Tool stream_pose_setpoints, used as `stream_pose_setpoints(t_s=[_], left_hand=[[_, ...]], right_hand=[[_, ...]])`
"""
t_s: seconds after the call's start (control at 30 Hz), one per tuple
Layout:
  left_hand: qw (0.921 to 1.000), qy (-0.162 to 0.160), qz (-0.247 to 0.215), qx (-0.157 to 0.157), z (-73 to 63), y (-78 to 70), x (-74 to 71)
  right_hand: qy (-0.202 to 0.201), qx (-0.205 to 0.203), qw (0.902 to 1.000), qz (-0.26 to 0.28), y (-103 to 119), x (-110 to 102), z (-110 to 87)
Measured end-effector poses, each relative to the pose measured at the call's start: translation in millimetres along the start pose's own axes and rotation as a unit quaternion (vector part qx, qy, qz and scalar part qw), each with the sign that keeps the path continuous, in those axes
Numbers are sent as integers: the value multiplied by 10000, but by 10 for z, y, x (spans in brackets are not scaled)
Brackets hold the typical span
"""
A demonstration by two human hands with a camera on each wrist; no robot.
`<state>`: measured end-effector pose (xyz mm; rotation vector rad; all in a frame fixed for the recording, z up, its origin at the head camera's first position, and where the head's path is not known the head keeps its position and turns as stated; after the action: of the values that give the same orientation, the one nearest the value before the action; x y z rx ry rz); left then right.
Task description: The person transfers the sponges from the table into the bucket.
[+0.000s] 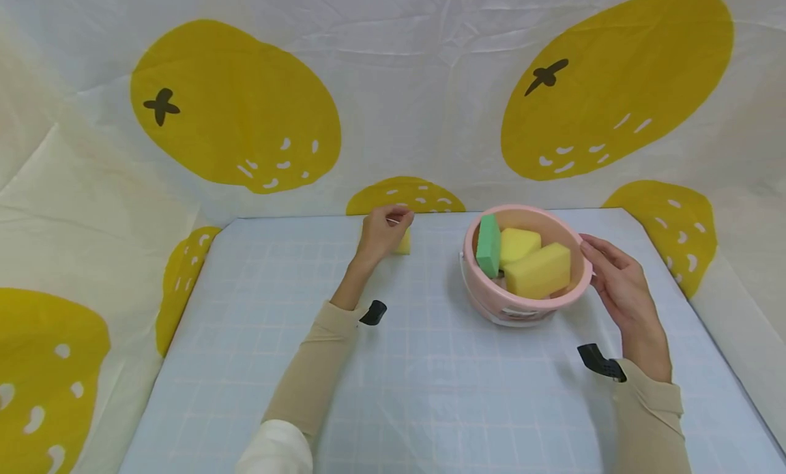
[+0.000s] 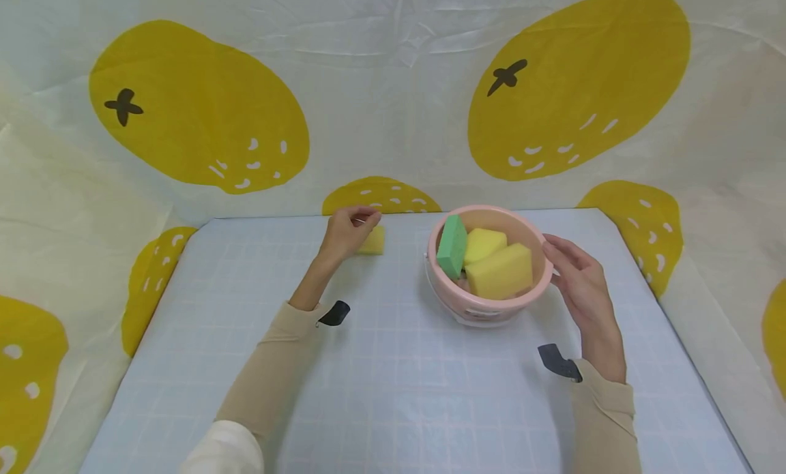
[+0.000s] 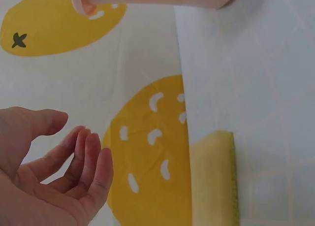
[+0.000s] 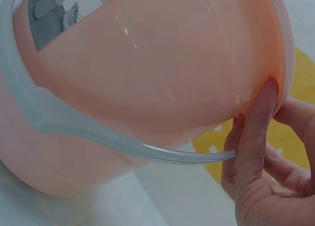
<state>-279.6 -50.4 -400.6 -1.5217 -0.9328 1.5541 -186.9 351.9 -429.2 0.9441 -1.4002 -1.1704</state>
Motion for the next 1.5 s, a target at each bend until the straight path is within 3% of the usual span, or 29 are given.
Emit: stream_pose_setpoints(t_s=[0.9,1.37,1.5], left_hand=[[9990,75,286,-323,375,694,-154],[9946,630,464,-685,491,949,-165],[9921,747,787,-625,518,959,-162]], right_hand=[[-80,17,9998,-198,-2,0,-15],[-101,61,9991,-398,-1,26,0],[-127,61,9988,-479,1,28,1]])
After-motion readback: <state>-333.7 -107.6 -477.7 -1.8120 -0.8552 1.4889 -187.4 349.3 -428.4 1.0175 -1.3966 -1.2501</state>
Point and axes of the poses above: each hand's wrist, its own z-axis towards the middle knuckle, its own x-axis out of the palm, y = z × x, the point moved 2 cm from there along z, towards the middle knuckle, and after that the axes turned 9 degrees about -x, right-handed, at the moved point
